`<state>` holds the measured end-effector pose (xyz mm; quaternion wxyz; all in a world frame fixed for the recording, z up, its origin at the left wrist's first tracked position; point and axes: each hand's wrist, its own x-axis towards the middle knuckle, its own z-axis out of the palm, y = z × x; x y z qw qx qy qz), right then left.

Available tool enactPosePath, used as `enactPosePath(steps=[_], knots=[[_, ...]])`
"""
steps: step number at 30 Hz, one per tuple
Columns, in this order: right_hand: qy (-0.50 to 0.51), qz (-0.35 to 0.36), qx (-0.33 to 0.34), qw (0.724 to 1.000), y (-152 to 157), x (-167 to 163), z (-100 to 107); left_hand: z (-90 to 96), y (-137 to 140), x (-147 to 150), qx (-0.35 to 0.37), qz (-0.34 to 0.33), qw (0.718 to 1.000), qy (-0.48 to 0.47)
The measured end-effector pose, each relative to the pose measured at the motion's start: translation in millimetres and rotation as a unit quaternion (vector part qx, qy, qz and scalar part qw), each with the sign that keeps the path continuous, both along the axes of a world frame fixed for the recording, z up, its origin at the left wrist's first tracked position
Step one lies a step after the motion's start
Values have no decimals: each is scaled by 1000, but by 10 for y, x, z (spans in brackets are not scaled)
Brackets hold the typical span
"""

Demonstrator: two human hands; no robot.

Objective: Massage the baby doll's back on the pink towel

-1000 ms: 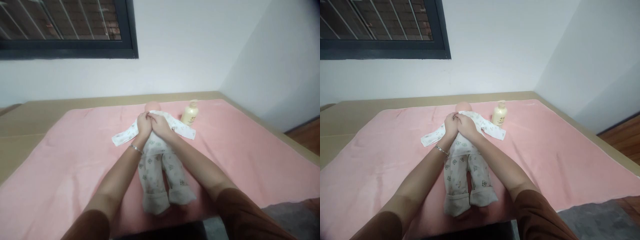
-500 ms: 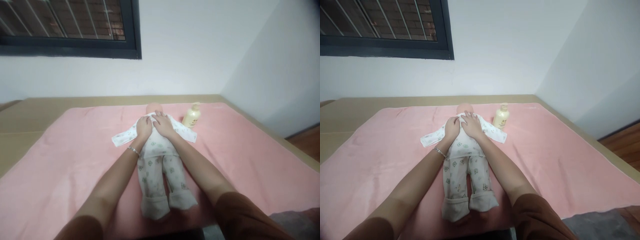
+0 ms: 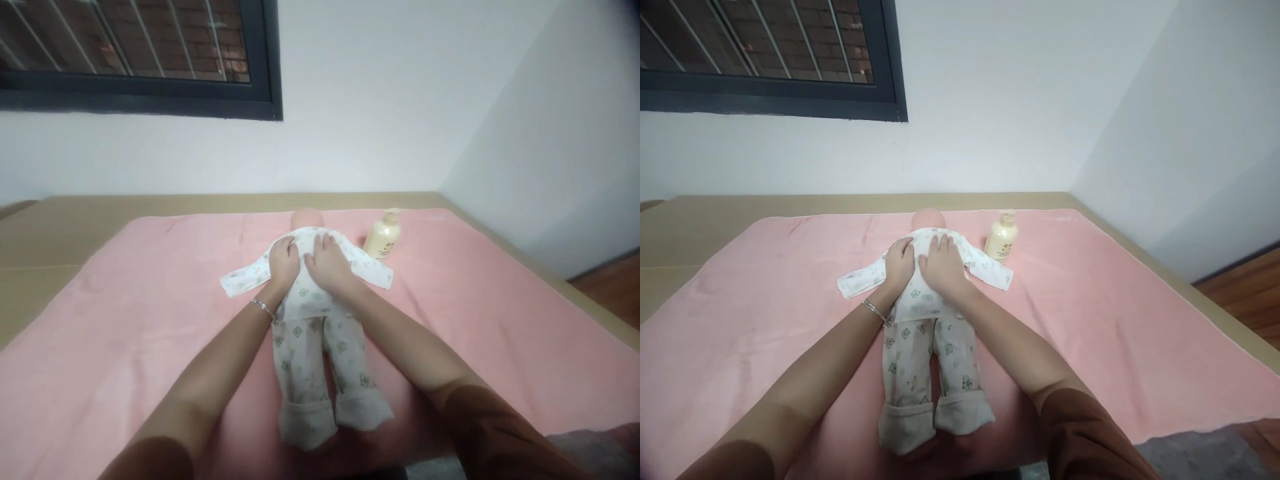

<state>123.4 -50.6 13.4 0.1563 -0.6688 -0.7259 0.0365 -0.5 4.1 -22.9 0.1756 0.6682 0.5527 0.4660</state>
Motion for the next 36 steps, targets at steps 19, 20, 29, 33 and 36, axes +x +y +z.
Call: enactPosePath(steps=[19,20,29,33,36], knots=[[-25,38,-9,999,-57,-66,83,19,-3,5,14,3,1000,-15],[-36,67,4,997,-100,-112,87,21,-3,2,11,3,1000,-17],[79,154,-9,985,329,360,63,31,0,-5,23,-1,1000,-13],[57,30,-21,998,298,300,42,37,-14,-8,19,-4,1000,-20],[-4,5,-2,1000,35,35,42,37,-27,-19,17,-1,999,-31]])
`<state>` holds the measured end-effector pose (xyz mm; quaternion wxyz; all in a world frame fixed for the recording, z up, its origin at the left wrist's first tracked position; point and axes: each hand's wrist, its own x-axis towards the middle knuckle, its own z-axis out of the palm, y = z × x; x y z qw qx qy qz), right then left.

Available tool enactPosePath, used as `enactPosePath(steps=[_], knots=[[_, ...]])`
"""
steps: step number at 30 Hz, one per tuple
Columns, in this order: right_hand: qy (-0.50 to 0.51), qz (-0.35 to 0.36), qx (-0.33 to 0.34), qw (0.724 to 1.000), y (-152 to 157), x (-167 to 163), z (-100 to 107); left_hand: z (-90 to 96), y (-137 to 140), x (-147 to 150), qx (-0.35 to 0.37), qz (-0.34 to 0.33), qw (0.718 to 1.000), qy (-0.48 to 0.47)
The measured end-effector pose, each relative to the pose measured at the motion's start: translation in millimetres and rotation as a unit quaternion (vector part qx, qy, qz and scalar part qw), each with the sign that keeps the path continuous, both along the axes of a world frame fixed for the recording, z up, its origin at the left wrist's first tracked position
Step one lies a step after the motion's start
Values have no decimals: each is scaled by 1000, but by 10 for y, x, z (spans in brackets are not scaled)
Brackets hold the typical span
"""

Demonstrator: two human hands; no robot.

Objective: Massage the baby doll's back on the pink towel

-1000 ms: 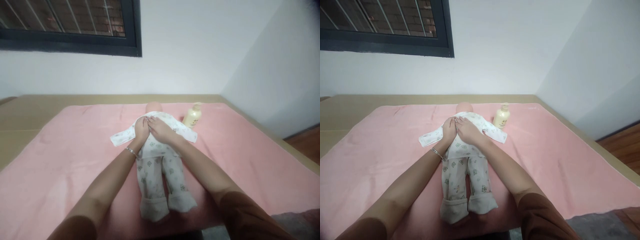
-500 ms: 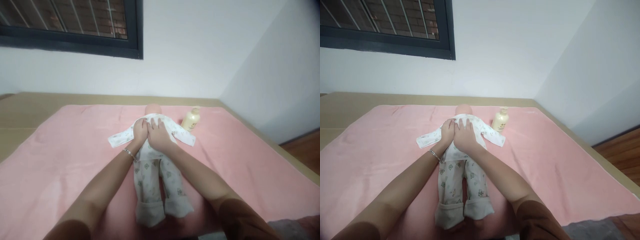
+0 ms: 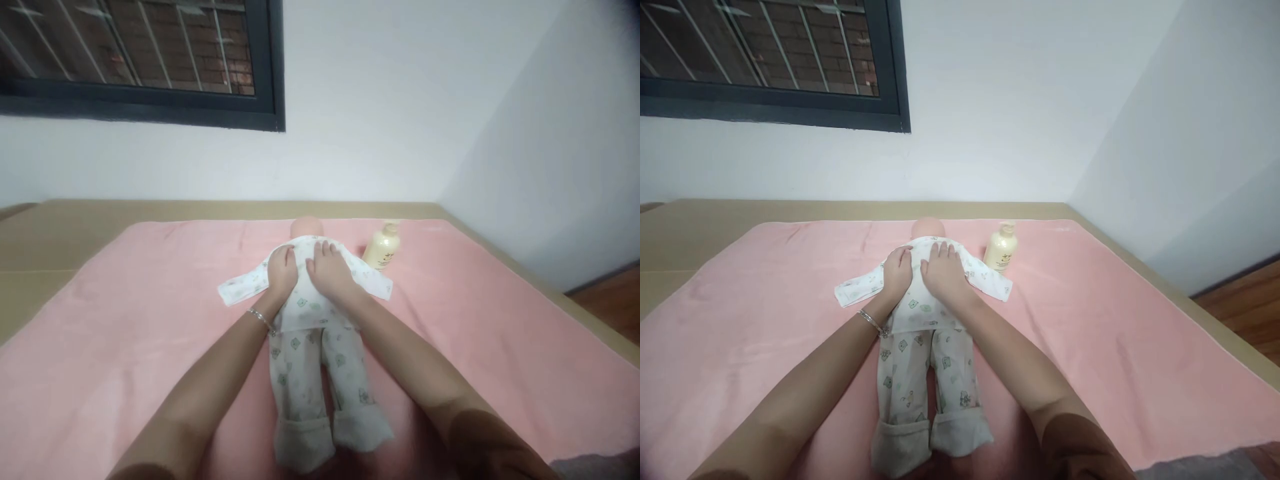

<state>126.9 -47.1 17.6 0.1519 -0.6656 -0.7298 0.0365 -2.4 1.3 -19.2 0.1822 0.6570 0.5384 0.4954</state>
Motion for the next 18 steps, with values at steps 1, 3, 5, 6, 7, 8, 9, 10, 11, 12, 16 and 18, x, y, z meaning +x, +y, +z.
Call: enactPosePath(steps=[1,3,5,6,7,8,9,10,11,12,16,18], knots=[[-19,24,11,999,-98,-90,1,-3,-1,-6,-3,1,1000,-2],[-49,92,24,994,-243,-215,9,-16,4,-20,-12,0,1000,-3],[-50,142,27,988,-269,-222,25,-36,20,-31,-19,0,1000,-2],[-37,163,25,986,-232,-178,33,-47,29,-34,-19,1,1000,-1],[-18,183,21,983,-168,-108,38,-57,37,-35,-18,3,1000,0],[7,201,15,979,-86,-21,39,-64,44,-34,-15,4,1000,2],[32,211,8,977,6,73,36,-69,49,-32,-12,3,1000,5],[56,204,4,977,98,163,29,-70,51,-29,-9,2,1000,9],[77,186,1,979,179,240,20,-67,50,-25,-7,1,1000,13],[90,160,-2,983,243,298,10,-62,47,-22,-6,-1,1000,16],[71,40,-18,997,258,290,1,-31,28,-13,-9,0,1000,19],[33,2,-14,999,136,172,15,-22,23,-11,-11,0,1000,14]])
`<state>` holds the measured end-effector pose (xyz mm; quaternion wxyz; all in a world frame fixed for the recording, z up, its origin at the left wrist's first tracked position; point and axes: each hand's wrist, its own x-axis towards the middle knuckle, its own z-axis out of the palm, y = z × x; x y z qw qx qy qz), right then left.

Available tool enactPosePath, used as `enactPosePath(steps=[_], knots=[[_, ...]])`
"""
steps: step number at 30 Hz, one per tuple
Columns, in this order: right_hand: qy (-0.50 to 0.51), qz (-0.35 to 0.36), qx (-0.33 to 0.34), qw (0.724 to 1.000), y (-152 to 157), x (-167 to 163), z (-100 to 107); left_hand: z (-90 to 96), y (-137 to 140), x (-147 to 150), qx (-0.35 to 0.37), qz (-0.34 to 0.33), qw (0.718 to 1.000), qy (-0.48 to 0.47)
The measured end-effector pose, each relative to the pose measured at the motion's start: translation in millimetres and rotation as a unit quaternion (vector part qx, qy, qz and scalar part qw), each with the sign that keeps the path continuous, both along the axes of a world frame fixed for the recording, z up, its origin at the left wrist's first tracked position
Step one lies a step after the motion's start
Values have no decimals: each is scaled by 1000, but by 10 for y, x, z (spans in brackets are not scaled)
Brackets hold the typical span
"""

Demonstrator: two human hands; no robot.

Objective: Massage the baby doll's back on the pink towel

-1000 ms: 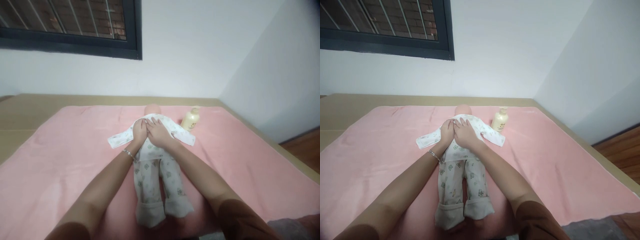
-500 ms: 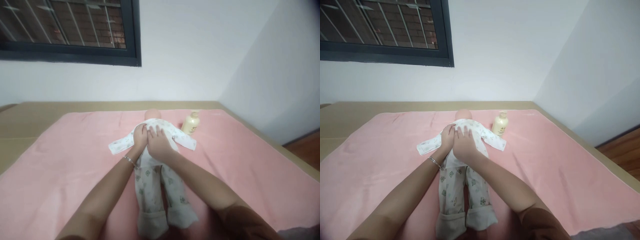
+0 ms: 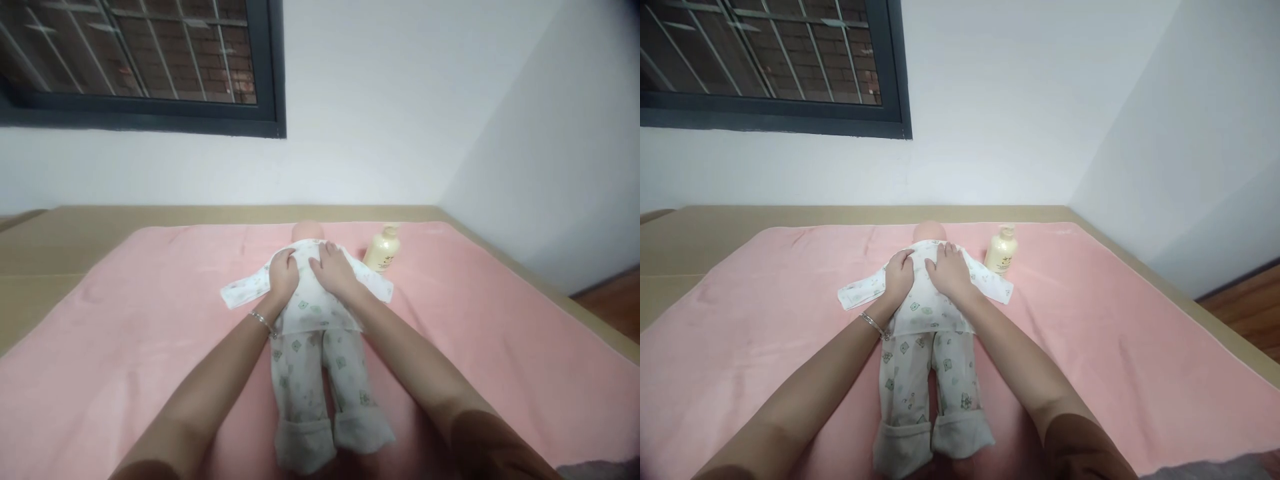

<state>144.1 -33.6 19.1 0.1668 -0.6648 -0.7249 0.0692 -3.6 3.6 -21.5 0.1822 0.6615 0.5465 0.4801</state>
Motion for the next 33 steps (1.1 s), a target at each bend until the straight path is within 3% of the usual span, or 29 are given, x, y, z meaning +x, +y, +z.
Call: enactPosePath(steps=[2,5,8,10,16,26,33], knots=[[-39,6,18,999,-151,-140,15,1,-1,-2,-3,0,1000,-5],[-73,93,58,991,-295,-280,28,-6,3,-11,-12,2,1000,-8],[-38,173,56,983,-232,-237,37,-13,12,-22,-15,-1,1000,-5],[7,187,29,982,-102,-123,31,-16,17,-25,-10,-3,1000,-2],[77,84,7,993,192,115,-92,-14,15,-26,-2,-6,1000,8],[33,60,4,998,152,61,-80,-30,34,-18,-4,1,1000,21],[-16,-98,-28,995,-44,-98,-39,-15,23,5,6,-3,998,64]])
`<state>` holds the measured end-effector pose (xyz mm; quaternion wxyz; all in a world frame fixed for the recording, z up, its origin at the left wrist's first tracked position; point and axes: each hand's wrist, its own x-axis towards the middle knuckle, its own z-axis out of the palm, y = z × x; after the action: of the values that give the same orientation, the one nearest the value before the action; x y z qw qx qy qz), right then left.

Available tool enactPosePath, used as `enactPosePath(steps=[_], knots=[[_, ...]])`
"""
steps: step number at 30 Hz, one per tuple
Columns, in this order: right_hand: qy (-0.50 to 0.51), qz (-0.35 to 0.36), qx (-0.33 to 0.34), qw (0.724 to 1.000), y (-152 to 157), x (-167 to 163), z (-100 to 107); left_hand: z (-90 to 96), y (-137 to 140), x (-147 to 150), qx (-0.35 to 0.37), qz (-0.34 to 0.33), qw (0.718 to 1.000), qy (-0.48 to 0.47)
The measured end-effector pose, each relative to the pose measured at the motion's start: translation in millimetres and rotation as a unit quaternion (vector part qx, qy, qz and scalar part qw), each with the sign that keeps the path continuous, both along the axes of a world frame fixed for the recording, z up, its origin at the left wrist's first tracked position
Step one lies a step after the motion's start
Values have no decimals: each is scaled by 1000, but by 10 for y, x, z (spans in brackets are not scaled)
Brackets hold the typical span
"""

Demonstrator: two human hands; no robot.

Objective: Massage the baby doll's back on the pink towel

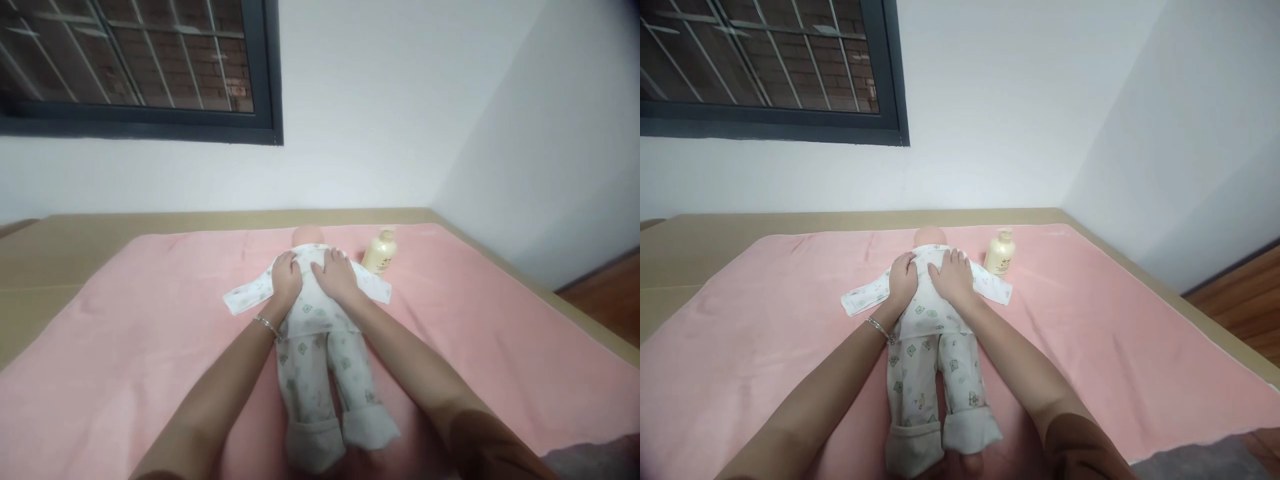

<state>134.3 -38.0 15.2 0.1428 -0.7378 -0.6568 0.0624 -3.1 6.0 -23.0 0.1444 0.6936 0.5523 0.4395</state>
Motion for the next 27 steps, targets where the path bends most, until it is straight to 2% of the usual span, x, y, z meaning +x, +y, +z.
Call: enactPosePath(steps=[3,5,8,10,14,18,22,27], knots=[[-30,-14,3,999,-99,-128,24,-10,18,13,6,-4,999,48],[-43,39,22,998,-122,-161,43,-9,40,15,-5,1,997,72],[-27,162,43,985,-64,-79,78,45,50,10,-21,-2,993,112],[13,190,31,981,28,35,88,123,18,17,-32,-10,988,151],[81,113,-2,990,201,234,62,314,-151,118,-33,-7,967,251],[58,94,-2,994,204,267,91,442,-317,243,-20,-33,947,318],[-20,82,7,996,32,110,189,499,-254,184,-67,-50,955,285],[-122,77,41,989,-271,-161,222,443,-12,-16,-136,-30,964,225]])
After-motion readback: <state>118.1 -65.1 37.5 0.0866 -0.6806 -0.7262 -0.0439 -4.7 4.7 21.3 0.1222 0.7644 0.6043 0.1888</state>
